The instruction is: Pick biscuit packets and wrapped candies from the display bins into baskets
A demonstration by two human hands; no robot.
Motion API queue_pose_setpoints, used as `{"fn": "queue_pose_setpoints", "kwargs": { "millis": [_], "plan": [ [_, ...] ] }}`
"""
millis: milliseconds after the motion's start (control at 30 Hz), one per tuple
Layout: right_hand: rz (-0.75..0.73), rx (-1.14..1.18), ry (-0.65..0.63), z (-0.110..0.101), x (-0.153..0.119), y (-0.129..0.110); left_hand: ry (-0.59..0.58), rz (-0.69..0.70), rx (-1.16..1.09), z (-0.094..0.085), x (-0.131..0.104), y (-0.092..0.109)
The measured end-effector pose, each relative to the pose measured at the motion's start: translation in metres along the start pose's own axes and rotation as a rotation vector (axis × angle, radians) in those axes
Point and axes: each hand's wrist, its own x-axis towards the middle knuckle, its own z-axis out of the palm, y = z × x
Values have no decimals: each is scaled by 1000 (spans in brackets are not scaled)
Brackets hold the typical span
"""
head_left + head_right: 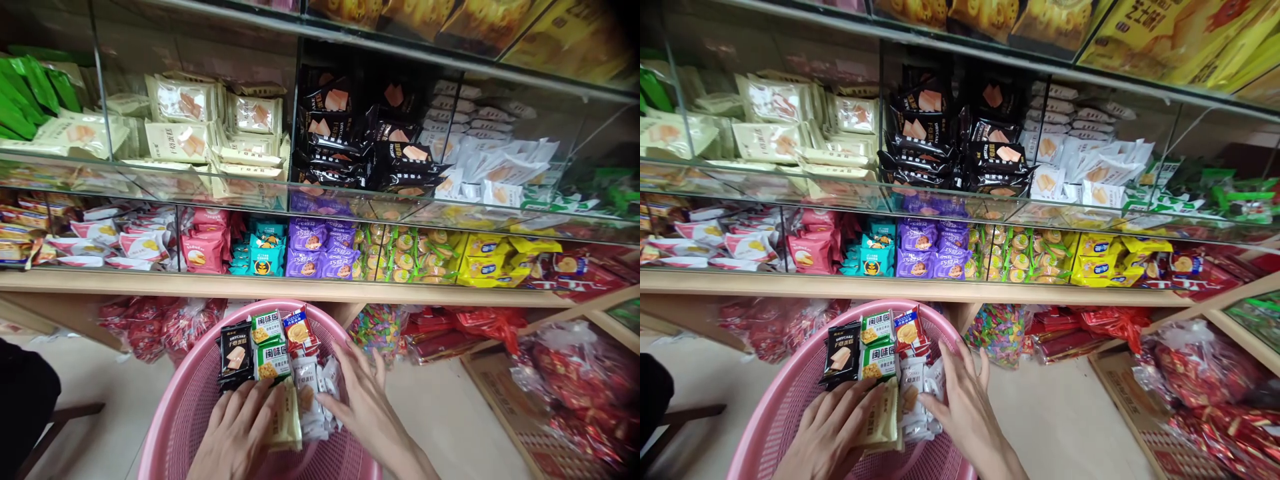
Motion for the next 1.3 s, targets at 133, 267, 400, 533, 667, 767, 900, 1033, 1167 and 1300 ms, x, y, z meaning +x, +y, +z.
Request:
{"fn": "queue_pose_setpoints", "kwargs": {
  "millis": [133,267,400,533,667,767,900,1033,1167,1300],
  "plan": [
    [7,-58,28,4,4,-6,60,108,82,-4,-1,-6],
    [-26,-107,82,10,2,-9,109,131,107,-8,-1,-6],
    [40,-28,80,11,0,-16,182,191,60,-14,3,-7],
    [120,147,80,7,2,-20,177,246,-42,-29,17,-11],
    [263,511,179,-2,6,-15,101,202,-164,-50,44,-6],
    [327,846,270,-13,6,-5,-53,162,-263,-57,65,5],
    [393,971,379,-25,2,9,-260,111,-253,-44,82,28],
    [447,1007,420,-28,-4,17,-417,242,-184,-29,90,54],
    [480,1030,442,-26,-9,18,-506,267,-118,-26,104,70],
    [508,1079,478,-26,-11,19,-365,306,-79,-24,124,71]
  ]
}}
